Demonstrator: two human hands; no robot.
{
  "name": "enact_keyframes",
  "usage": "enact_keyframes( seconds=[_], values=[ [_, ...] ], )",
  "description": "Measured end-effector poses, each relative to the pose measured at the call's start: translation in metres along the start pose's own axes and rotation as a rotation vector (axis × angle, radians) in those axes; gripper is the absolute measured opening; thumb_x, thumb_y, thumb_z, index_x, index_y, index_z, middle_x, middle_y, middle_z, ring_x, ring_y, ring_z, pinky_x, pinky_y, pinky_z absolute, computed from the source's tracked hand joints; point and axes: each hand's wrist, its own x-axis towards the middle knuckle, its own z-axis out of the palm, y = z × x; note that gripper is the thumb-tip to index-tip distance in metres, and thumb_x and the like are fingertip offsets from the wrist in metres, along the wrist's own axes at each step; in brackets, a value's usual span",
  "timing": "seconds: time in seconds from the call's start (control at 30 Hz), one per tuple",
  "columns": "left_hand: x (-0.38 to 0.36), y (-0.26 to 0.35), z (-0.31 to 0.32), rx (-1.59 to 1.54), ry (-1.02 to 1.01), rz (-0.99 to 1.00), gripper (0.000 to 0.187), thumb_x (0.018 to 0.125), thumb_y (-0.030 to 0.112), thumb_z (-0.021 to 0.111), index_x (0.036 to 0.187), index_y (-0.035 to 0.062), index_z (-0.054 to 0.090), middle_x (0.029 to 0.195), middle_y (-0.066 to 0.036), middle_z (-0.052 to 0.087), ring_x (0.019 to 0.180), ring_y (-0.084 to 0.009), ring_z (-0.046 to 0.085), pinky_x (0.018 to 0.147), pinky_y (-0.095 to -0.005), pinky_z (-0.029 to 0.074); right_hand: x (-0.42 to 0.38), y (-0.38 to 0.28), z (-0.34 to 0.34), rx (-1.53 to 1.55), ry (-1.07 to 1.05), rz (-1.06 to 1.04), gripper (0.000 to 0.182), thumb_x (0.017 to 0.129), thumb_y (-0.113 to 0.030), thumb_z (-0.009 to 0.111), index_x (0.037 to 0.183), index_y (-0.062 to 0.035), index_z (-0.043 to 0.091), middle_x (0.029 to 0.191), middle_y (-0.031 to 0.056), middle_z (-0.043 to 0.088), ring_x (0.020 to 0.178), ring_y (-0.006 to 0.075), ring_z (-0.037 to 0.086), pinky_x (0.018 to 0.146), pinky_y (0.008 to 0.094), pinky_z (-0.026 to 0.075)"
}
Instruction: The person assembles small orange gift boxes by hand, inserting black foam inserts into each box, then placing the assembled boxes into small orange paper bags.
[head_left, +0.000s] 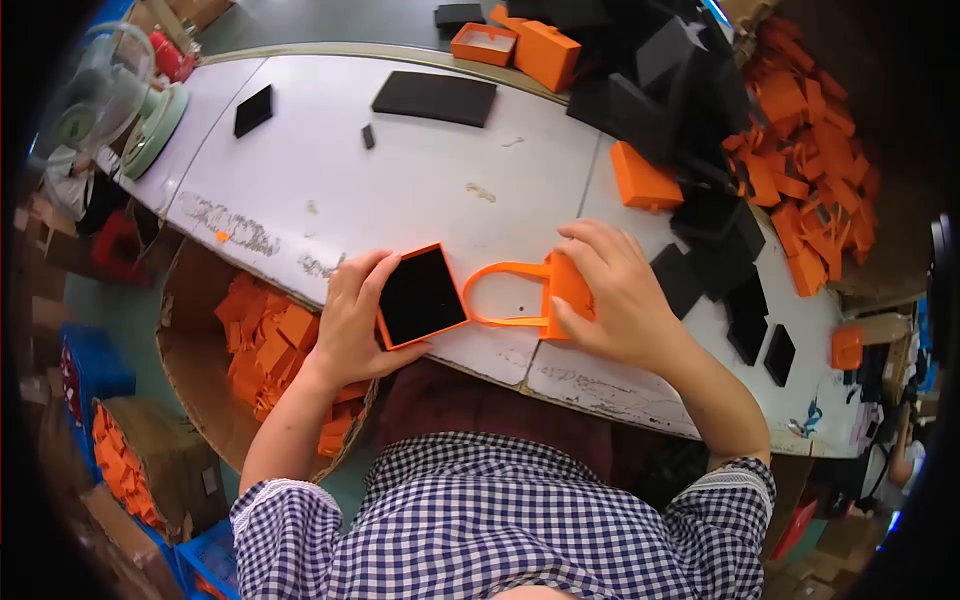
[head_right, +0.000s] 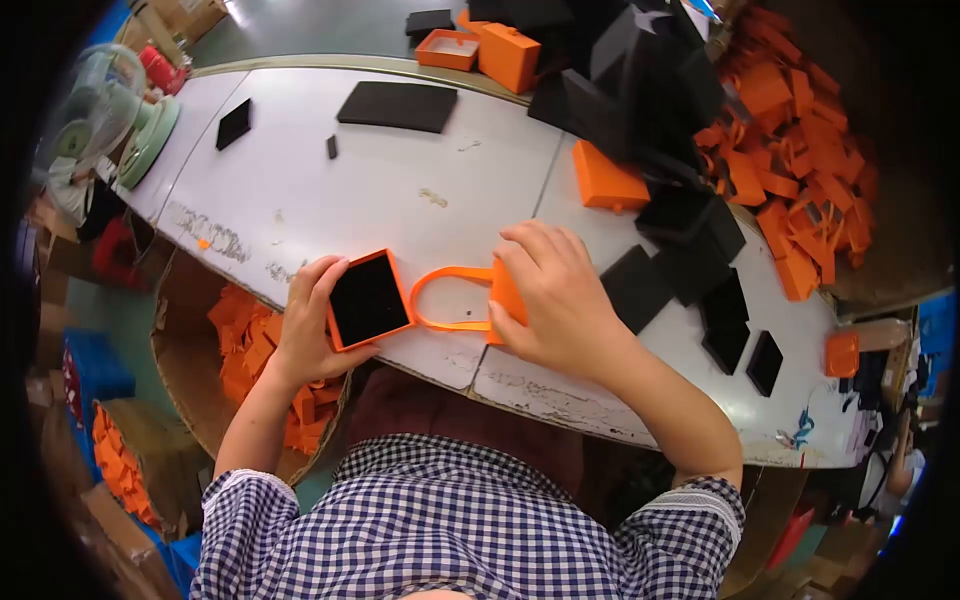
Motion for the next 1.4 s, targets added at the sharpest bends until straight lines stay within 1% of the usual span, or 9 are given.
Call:
enact_keyframes(
  seconds=[0.13, 0.33, 0.4, 0.47, 0.5, 0.6, 1.07, 1.23, 1.4],
  values=[
    [-0.010, -0.007, -0.008, -0.250, -0.014, -0.097, 0.127, 0.062, 0.038, 0.099, 0.160, 0.0028, 0.027, 0.154, -0.022, 0.040, 0.137, -0.0399, 0.047, 0.115, -0.0496, 0.039, 0.035, 0.005, 0.043, -0.149, -0.165, 0.052, 0.018, 0.079, -0.006, 0.069, 0.094, 0.0018, 0.062, 0.105, 0.0168, 0.061, 0.106, 0.0356, 0.059, 0.096, 0.0473, 0.048],
    [-0.007, -0.013, -0.001, -0.234, 0.034, -0.062, 0.114, 0.066, 0.033, 0.096, 0.155, -0.0014, 0.034, 0.138, -0.022, 0.054, 0.125, -0.0403, 0.054, 0.108, -0.0474, 0.045, 0.021, -0.009, 0.023, 0.984, 0.229, 0.512, 0.013, 0.086, -0.002, 0.068, 0.098, -0.0020, 0.064, 0.091, 0.0097, 0.066, 0.089, 0.0262, 0.066, 0.087, 0.0402, 0.051],
    [-0.005, -0.012, -0.001, -0.250, 0.043, -0.060, 0.111, 0.065, 0.028, 0.095, 0.154, -0.0015, 0.036, 0.135, -0.022, 0.056, 0.122, -0.0401, 0.056, 0.106, -0.0474, 0.046, -0.007, 0.013, -0.005, 0.906, 0.078, 0.585, 0.020, 0.084, -0.006, 0.073, 0.100, -0.0014, 0.063, 0.108, 0.0139, 0.068, 0.114, 0.0304, 0.064, 0.103, 0.0423, 0.048],
    [-0.004, -0.010, -0.004, -0.214, 0.008, -0.085, 0.116, 0.064, 0.025, 0.096, 0.156, -0.0009, 0.032, 0.138, -0.021, 0.055, 0.127, -0.0365, 0.055, 0.108, -0.0457, 0.046, -0.024, 0.026, -0.023, 0.158, -0.144, -0.037, 0.025, 0.080, -0.010, 0.078, 0.097, -0.0016, 0.061, 0.135, 0.0198, 0.061, 0.138, 0.0372, 0.051, 0.110, 0.0440, 0.044],
    [-0.005, -0.009, 0.000, -0.225, 0.005, -0.073, 0.116, 0.064, 0.025, 0.096, 0.156, -0.0009, 0.032, 0.138, -0.021, 0.055, 0.127, -0.0365, 0.055, 0.108, -0.0457, 0.046, -0.033, 0.022, -0.029, 0.060, -0.261, 0.046, 0.033, 0.073, -0.016, 0.083, 0.089, -0.0013, 0.058, 0.146, 0.0221, 0.052, 0.151, 0.0437, 0.033, 0.119, 0.0499, 0.032],
    [-0.004, 0.000, 0.003, -0.789, 0.122, -0.276, 0.124, 0.062, 0.022, 0.099, 0.160, 0.0007, 0.026, 0.142, -0.018, 0.053, 0.133, -0.0319, 0.054, 0.113, -0.0445, 0.044, -0.041, 0.021, -0.020, -0.202, -0.267, 0.092, 0.038, 0.069, -0.017, 0.086, 0.084, -0.0038, 0.054, 0.147, 0.0224, 0.052, 0.145, 0.0425, 0.041, 0.114, 0.0487, 0.039],
    [0.033, 0.047, -0.007, -0.709, -0.144, 0.099, 0.127, 0.063, 0.025, 0.099, 0.163, 0.0059, 0.023, 0.139, -0.020, 0.058, 0.131, -0.0333, 0.058, 0.115, -0.0439, 0.044, -0.049, -0.005, -0.030, 0.454, -0.163, 0.056, 0.057, 0.059, -0.022, 0.100, 0.084, -0.0076, 0.051, 0.145, 0.0240, 0.052, 0.126, 0.0361, 0.060, 0.095, 0.0414, 0.055],
    [0.029, 0.078, 0.018, -0.738, -0.235, 0.158, 0.152, 0.056, 0.052, 0.100, 0.166, 0.0103, 0.004, 0.170, -0.030, -0.009, 0.158, -0.0488, -0.001, 0.124, -0.0583, 0.021, -0.039, -0.033, 0.007, 0.465, -0.057, -0.047, 0.057, 0.061, -0.023, 0.101, 0.090, -0.0058, 0.055, 0.145, 0.0260, 0.049, 0.130, 0.0401, 0.057, 0.101, 0.0458, 0.054],
    [0.012, 0.070, 0.008, -0.705, -0.240, 0.039, 0.142, 0.064, 0.049, 0.098, 0.165, 0.0040, 0.009, 0.167, -0.031, 0.013, 0.156, -0.0470, 0.016, 0.123, -0.0551, 0.026, -0.045, -0.030, 0.031, 0.582, -0.059, -0.053, 0.069, 0.064, -0.029, 0.100, 0.114, -0.0061, 0.058, 0.151, 0.0255, 0.045, 0.138, 0.0422, 0.049, 0.109, 0.0495, 0.048]
  ],
)
